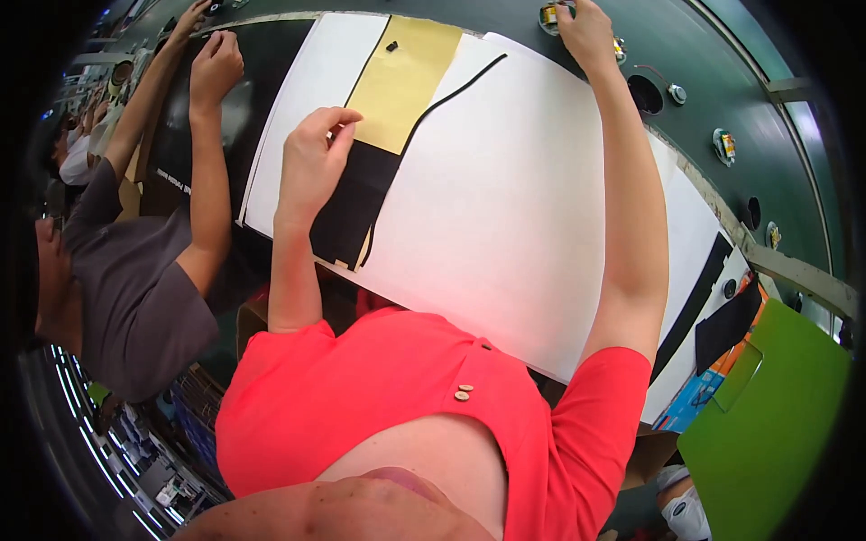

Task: Manually assemble components into a circular electronic casing on a production line.

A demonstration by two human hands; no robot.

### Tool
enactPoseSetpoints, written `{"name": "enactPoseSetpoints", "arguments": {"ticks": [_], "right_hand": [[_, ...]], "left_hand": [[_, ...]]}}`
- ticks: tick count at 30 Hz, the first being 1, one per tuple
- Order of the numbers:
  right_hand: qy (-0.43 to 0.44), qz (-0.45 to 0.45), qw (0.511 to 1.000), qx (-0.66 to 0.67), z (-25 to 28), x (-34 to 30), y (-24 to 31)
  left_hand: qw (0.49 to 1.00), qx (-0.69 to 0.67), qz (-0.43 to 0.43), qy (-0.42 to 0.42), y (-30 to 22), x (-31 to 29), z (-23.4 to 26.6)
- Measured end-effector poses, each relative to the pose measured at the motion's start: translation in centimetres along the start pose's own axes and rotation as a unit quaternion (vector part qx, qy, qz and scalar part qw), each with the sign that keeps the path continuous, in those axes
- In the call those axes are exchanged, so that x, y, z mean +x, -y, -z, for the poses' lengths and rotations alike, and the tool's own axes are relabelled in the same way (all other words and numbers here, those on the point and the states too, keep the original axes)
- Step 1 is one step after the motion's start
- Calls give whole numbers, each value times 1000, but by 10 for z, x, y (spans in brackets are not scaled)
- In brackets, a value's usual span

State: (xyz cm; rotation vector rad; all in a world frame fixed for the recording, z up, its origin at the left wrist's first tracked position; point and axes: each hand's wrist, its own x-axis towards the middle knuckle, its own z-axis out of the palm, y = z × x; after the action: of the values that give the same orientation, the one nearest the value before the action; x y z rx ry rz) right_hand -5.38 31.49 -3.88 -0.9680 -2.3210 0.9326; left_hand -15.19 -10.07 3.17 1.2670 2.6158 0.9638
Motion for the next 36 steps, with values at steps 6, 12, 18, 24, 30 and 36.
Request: {"name": "enactPoseSetpoints", "arguments": {"ticks": [6,12,18,24,30,36], "right_hand": [[-144,164,932,-290,13,-12,-2],[-76,99,923,-365,42,-42,-31],[-38,81,929,-358,45,-44,-26],[-32,85,929,-359,35,-38,-8],[-26,93,931,-351,31,-32,-2],[-28,157,926,-341,27,-36,-5]], "left_hand": [[999,46,-3,7,30,2,10],[999,-2,16,48,38,3,14],[997,-30,21,66,46,7,15],[997,-37,21,72,46,8,14],[986,-146,47,65,66,3,15],[939,-316,99,93,83,8,24]]}}
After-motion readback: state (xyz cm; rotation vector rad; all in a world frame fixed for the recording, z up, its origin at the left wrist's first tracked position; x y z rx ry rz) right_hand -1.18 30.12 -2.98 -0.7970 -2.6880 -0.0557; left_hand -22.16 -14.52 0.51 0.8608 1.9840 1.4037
